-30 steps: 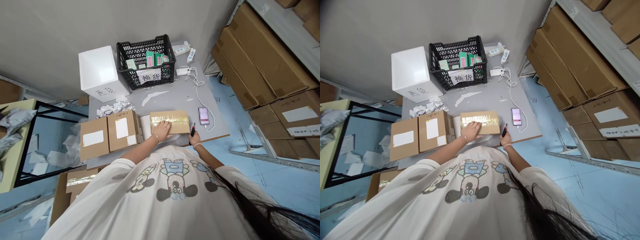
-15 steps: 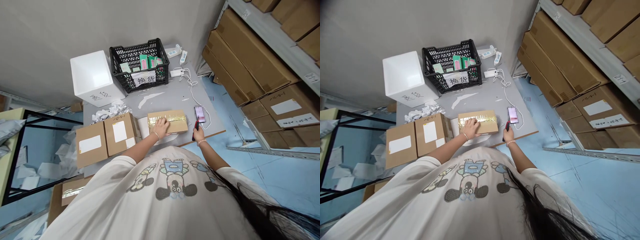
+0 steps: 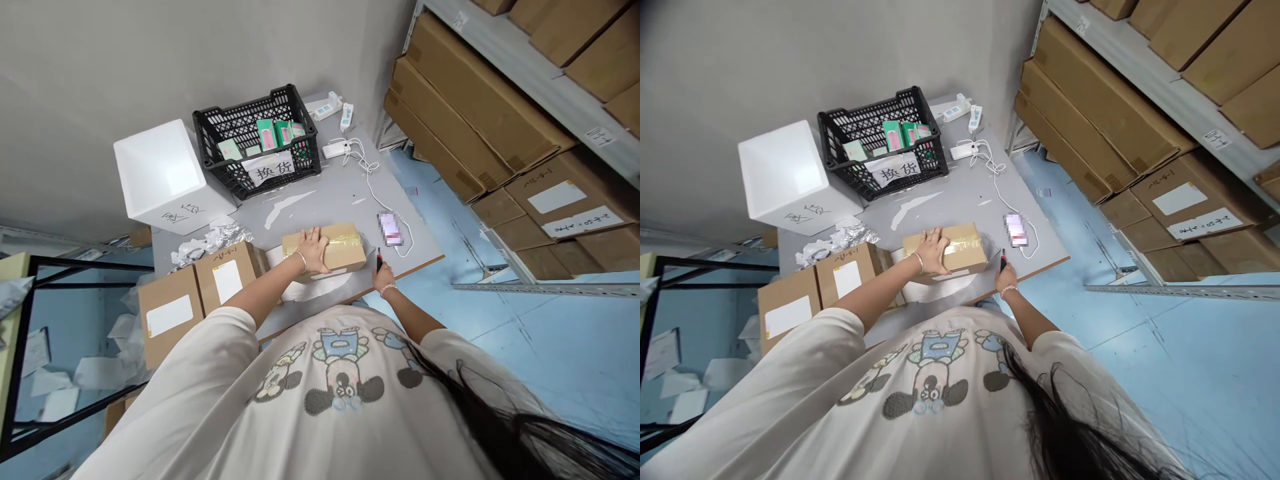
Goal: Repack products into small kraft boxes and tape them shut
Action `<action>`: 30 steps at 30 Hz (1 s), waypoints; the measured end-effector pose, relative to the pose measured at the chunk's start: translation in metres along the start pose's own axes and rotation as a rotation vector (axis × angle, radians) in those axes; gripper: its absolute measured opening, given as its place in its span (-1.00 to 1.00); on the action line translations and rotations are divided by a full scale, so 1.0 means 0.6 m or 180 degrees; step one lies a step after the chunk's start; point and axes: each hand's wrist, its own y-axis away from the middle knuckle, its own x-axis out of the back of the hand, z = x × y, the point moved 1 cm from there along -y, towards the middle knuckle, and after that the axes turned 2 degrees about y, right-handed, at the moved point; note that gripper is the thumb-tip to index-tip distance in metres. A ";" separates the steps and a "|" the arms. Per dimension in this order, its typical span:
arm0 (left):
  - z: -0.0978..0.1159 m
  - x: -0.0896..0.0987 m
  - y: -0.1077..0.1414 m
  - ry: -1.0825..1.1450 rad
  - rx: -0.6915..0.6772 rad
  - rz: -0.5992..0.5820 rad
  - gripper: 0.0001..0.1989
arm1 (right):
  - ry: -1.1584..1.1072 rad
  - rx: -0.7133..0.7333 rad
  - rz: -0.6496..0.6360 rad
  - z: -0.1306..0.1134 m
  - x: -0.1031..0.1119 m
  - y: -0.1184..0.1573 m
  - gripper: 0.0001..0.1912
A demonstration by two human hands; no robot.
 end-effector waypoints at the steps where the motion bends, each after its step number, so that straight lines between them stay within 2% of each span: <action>1: 0.000 0.001 0.002 0.0016 -0.0009 0.0033 0.11 | 0.0145 0.0006 0.0061 -0.002 -0.004 -0.009 -0.36; 5: 0.006 -0.001 0.009 0.0032 0.0008 0.0043 0.34 | 0.0492 0.0050 0.0029 -0.013 -0.012 -0.045 -0.26; 9: 0.019 -0.006 0.012 -0.0121 0.0149 -0.0187 0.43 | 0.0491 0.0110 -0.0073 -0.016 -0.011 -0.061 -0.23; 11: 0.023 -0.008 0.011 -0.0211 0.0244 -0.0304 0.47 | 0.0436 0.0097 0.0055 -0.017 -0.008 -0.057 -0.22; 14: 0.025 -0.009 0.008 -0.0275 0.0317 -0.0395 0.52 | 0.0060 0.0215 0.0417 -0.028 -0.006 -0.039 -0.34; 15: 0.025 -0.009 0.008 -0.0276 0.0321 -0.0404 0.53 | -0.0189 0.0336 0.0438 -0.035 -0.007 -0.031 -0.41; 17: 0.022 -0.010 0.009 -0.0261 0.0289 -0.0395 0.52 | -0.0808 0.0579 0.0212 -0.054 -0.007 -0.015 -0.48; 21: 0.020 -0.016 0.027 -0.0223 0.0109 -0.0247 0.36 | -0.1916 0.0726 -0.0490 -0.090 0.004 0.006 -0.31; 23: 0.021 -0.023 0.046 -0.0211 0.0101 -0.0130 0.22 | -0.2216 0.0864 -0.0749 -0.102 0.016 0.005 -0.23; 26: 0.021 -0.038 0.082 -0.0102 0.0231 0.0066 0.02 | -0.2462 0.0988 -0.1047 -0.113 0.034 -0.013 -0.22; 28: 0.012 -0.050 0.106 0.0096 0.0572 0.0307 -0.11 | -0.2563 0.0880 -0.1175 -0.123 0.041 -0.031 -0.18; 30: -0.007 -0.065 0.125 0.0475 0.1361 0.0787 -0.20 | -0.2558 0.0756 -0.1260 -0.135 0.045 -0.046 -0.12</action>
